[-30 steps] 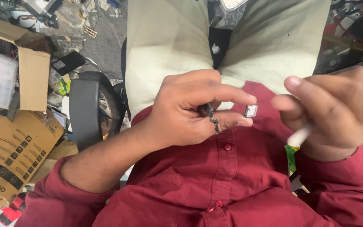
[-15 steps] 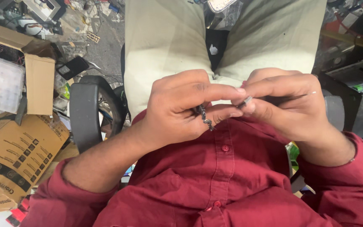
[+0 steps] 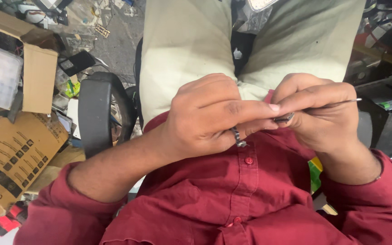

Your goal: The person disassembles a small electronic component using tweezers and a screwdriver, then tests it with a multimeter. They place the component onto a larger circuit board and continue adjusting it.

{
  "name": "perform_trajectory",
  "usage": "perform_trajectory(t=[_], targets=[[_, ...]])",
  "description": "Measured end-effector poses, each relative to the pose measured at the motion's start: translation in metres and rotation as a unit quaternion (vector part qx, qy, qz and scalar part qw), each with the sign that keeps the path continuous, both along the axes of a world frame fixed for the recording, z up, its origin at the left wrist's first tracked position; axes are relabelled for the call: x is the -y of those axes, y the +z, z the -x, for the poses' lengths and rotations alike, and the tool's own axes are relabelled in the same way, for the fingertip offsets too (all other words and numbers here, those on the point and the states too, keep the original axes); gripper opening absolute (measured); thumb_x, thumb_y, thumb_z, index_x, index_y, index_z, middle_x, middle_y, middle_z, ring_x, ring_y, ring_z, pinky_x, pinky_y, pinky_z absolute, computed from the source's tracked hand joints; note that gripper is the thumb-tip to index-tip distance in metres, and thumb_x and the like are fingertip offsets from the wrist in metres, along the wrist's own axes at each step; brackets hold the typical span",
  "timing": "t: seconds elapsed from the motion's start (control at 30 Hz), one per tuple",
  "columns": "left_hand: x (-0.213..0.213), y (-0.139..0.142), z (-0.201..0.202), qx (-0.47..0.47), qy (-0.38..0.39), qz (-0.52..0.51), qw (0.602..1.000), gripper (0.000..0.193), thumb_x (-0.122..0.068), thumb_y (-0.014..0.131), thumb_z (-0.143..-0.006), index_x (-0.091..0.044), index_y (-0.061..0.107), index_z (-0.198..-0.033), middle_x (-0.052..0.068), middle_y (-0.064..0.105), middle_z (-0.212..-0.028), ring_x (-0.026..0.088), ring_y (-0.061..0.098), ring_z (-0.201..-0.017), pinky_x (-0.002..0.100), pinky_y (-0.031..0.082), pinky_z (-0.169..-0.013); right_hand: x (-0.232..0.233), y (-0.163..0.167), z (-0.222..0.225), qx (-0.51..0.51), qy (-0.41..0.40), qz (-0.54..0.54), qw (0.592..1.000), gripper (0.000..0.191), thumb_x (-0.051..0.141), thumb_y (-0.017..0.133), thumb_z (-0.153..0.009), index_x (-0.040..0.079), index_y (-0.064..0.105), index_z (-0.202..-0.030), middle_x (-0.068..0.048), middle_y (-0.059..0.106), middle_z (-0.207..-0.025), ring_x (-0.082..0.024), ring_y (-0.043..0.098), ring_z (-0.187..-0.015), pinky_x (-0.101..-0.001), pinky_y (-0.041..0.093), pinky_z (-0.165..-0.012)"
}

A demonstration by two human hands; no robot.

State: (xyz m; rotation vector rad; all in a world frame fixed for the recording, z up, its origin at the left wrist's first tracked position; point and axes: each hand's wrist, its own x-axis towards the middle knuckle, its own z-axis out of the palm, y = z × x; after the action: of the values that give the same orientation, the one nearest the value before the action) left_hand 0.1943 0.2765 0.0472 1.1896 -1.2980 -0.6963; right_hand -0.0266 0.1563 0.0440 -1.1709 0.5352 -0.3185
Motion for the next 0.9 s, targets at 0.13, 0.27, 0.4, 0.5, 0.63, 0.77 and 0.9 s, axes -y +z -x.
perform_trajectory(t=[0.13,0.27,0.4,0.5,0.63,0.77,0.9], targets=[[-0.003,-0.001,0.0,-0.011,0.004,0.005,1.0,0.031,-0.009,0.086,-0.094,-0.011,0.068,-0.119,0.003,0.056,-0.083,0.02,0.056,-0.073,0.033,0.044,-0.063,0.0,0.0,-0.005,-0.025,-0.012,0.05,0.998,0.012,0.008,0.079,-0.093,-0.001,0.073,-0.099,-0.01,0.07,-0.093,-0.012,0.066,-0.075,-0.0196,0.053,-0.066],[-0.005,-0.002,-0.002,0.01,-0.001,-0.025,1.0,0.03,-0.006,0.085,-0.094,-0.012,0.071,-0.12,0.003,0.059,-0.087,0.019,0.059,-0.072,0.033,0.048,-0.065,0.001,-0.001,-0.011,-0.043,-0.018,0.108,0.993,0.016,0.012,0.081,-0.092,0.0,0.072,-0.099,-0.009,0.07,-0.094,-0.011,0.066,-0.074,-0.0198,0.052,-0.064],[-0.006,-0.001,-0.001,0.0,0.022,-0.022,1.0,0.027,-0.007,0.084,-0.095,-0.011,0.067,-0.116,0.005,0.056,-0.09,0.021,0.058,-0.077,0.034,0.048,-0.065,0.002,-0.002,-0.012,-0.084,-0.025,0.215,0.973,0.021,0.013,0.083,-0.088,0.0,0.072,-0.1,-0.009,0.071,-0.091,-0.011,0.065,-0.07,-0.0194,0.049,-0.061],[-0.006,0.0,-0.002,0.011,0.021,-0.032,0.999,0.026,-0.004,0.081,-0.093,-0.009,0.066,-0.113,0.006,0.056,-0.09,0.022,0.058,-0.075,0.035,0.047,-0.066,0.004,0.003,-0.009,-0.091,-0.02,0.305,0.948,0.023,0.011,0.085,-0.088,0.0,0.071,-0.102,-0.01,0.07,-0.091,-0.012,0.065,-0.07,-0.0199,0.049,-0.061],[-0.006,0.001,-0.002,0.032,0.026,-0.037,0.998,0.024,0.0,0.078,-0.092,-0.008,0.064,-0.11,0.006,0.055,-0.089,0.022,0.058,-0.074,0.035,0.048,-0.067,0.006,0.01,-0.011,-0.087,0.007,0.393,0.915,0.02,0.004,0.087,-0.091,0.0,0.072,-0.104,-0.01,0.069,-0.088,-0.014,0.064,-0.071,-0.0218,0.048,-0.06],[-0.006,0.0,-0.002,0.056,0.023,-0.03,0.998,0.025,0.002,0.076,-0.089,-0.007,0.063,-0.108,0.006,0.056,-0.089,0.023,0.06,-0.08,0.036,0.049,-0.069,0.003,0.012,-0.018,-0.092,0.026,0.47,0.877,0.017,0.001,0.083,-0.092,-0.002,0.07,-0.102,-0.012,0.069,-0.091,-0.017,0.064,-0.073,-0.0251,0.048,-0.061],[-0.008,-0.001,-0.001,0.072,0.019,-0.04,0.996,0.029,0.002,0.077,-0.085,-0.007,0.066,-0.111,0.006,0.058,-0.089,0.024,0.063,-0.082,0.035,0.053,-0.072,-0.001,0.014,-0.018,-0.109,0.047,0.476,0.871,0.014,0.001,0.076,-0.097,0.001,0.062,-0.101,-0.012,0.069,-0.096,-0.018,0.064,-0.079,-0.0271,0.049,-0.069]])
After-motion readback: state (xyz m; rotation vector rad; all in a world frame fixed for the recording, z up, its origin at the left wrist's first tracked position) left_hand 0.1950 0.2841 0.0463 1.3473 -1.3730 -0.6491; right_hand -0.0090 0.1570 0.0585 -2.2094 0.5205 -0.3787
